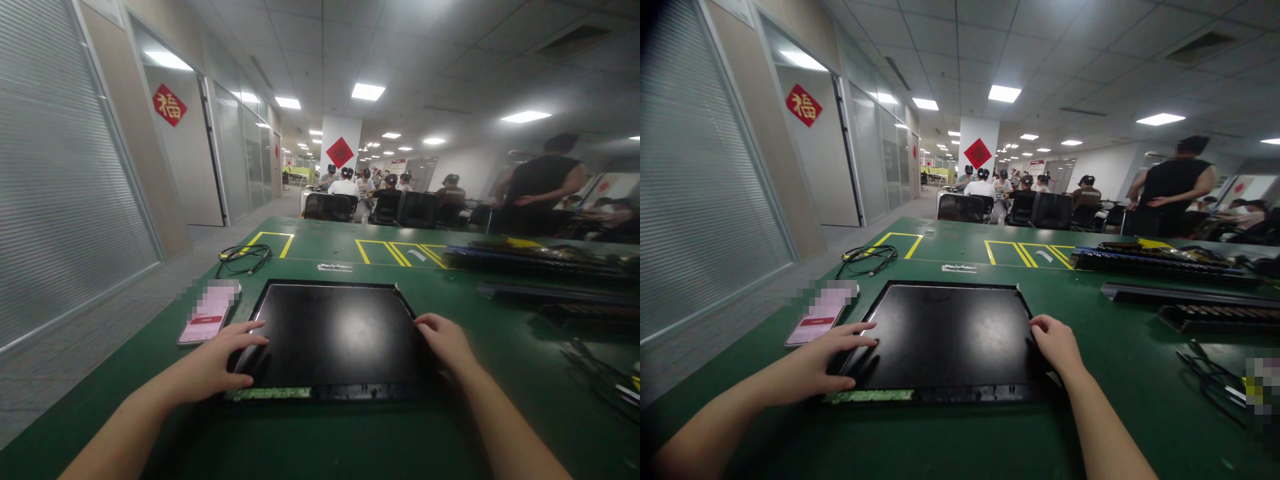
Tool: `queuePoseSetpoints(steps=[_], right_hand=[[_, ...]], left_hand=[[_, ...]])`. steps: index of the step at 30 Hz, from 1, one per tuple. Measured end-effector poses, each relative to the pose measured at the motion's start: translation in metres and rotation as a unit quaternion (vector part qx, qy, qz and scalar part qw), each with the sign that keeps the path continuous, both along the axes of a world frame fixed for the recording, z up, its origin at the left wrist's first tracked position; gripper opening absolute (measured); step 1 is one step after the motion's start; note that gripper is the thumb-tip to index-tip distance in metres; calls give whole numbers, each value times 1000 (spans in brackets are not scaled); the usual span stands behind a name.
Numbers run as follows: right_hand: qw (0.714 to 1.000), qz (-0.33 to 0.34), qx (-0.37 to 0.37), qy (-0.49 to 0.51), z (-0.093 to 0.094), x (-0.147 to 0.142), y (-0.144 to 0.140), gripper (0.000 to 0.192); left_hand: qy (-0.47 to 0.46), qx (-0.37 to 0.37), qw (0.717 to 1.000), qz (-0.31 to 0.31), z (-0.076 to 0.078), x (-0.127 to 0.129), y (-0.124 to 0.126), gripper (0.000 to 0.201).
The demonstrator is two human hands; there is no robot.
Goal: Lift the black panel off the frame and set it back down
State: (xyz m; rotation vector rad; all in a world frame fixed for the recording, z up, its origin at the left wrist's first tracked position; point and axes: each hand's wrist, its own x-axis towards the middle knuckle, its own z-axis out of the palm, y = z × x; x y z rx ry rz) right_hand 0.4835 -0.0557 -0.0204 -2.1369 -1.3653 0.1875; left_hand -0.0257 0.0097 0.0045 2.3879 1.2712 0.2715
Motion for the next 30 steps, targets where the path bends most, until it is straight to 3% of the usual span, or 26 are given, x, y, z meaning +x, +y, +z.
queuePoseSetpoints(steps=[8,12,19,30], right_hand=[[994,103,25,12,-1,-9,0,39],[987,154,18,50,-7,-12,-1,47],[987,149,8,61,-16,-6,0,41],[988,144,1,46,-12,-8,1,41]], left_hand=[[41,-15,999,11,22,3,-4,73],[50,-7,999,22,26,1,-6,73],[57,9,998,31,28,-2,-6,68],[89,14,996,-1,37,7,-12,62]])
